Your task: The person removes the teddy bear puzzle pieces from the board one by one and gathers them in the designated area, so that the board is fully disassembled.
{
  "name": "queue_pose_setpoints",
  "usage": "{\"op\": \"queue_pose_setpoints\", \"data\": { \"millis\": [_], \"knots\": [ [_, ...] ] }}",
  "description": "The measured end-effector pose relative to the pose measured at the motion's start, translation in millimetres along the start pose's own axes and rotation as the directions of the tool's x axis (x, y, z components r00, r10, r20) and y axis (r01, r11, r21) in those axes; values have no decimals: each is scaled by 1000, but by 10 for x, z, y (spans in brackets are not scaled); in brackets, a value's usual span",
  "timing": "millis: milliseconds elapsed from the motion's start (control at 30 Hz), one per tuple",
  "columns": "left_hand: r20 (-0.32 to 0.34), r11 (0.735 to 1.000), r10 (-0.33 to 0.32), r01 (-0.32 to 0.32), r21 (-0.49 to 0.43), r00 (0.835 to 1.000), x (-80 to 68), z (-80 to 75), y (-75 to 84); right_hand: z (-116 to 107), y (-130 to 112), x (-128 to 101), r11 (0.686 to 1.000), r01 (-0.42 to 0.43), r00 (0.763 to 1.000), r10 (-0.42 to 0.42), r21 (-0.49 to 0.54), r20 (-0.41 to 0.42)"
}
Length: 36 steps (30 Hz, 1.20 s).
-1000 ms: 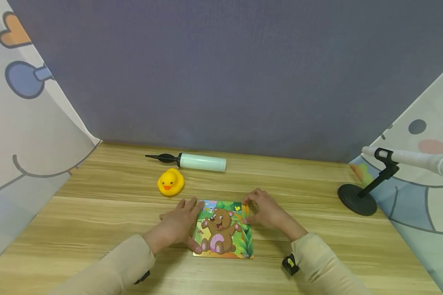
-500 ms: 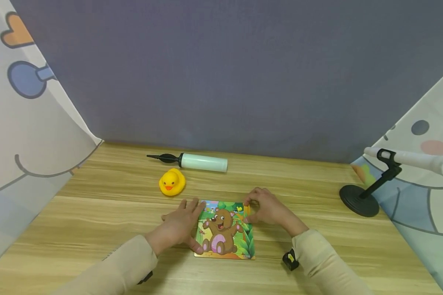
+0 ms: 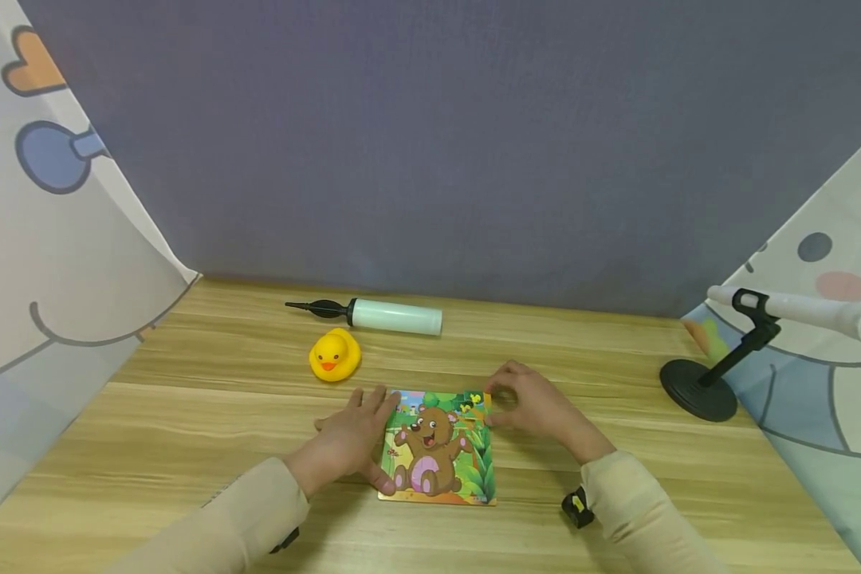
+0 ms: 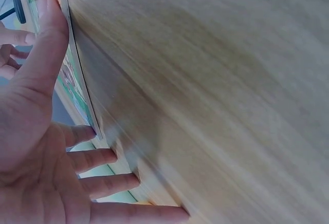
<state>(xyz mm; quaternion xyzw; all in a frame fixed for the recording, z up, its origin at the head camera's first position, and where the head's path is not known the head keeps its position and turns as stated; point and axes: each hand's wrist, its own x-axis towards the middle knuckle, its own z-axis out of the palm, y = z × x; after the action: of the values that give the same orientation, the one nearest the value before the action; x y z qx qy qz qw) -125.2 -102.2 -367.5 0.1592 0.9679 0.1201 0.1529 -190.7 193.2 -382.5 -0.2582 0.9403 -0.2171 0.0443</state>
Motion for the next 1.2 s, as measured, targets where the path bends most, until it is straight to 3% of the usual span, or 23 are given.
{"op": "queue_pose_setpoints", "data": {
  "millis": [233, 400, 567, 1033, 1200],
  "knots": [
    [4, 1000, -4, 4, 11, 1000, 12, 13, -8, -198, 285, -133, 999, 15, 1000, -14, 30, -22],
    [0, 1000, 4, -4, 18, 1000, 17, 24, -9, -299, 479, -253, 998, -38, 999, 39, 50, -12],
    [-1, 1000, 3, -3, 15, 1000, 17, 27, -11, -328, 600, -332, 999, -39, 999, 39, 35, -8],
    [6, 999, 3, -3, 45, 1000, 37, 35, 5, -273, 646, -320, 993, -94, 996, 93, 68, 15],
    [10, 999, -7, 7, 42, 1000, 29, 36, -7, -247, 620, -246, 996, -71, 997, 70, 51, 24]
  ]
}}
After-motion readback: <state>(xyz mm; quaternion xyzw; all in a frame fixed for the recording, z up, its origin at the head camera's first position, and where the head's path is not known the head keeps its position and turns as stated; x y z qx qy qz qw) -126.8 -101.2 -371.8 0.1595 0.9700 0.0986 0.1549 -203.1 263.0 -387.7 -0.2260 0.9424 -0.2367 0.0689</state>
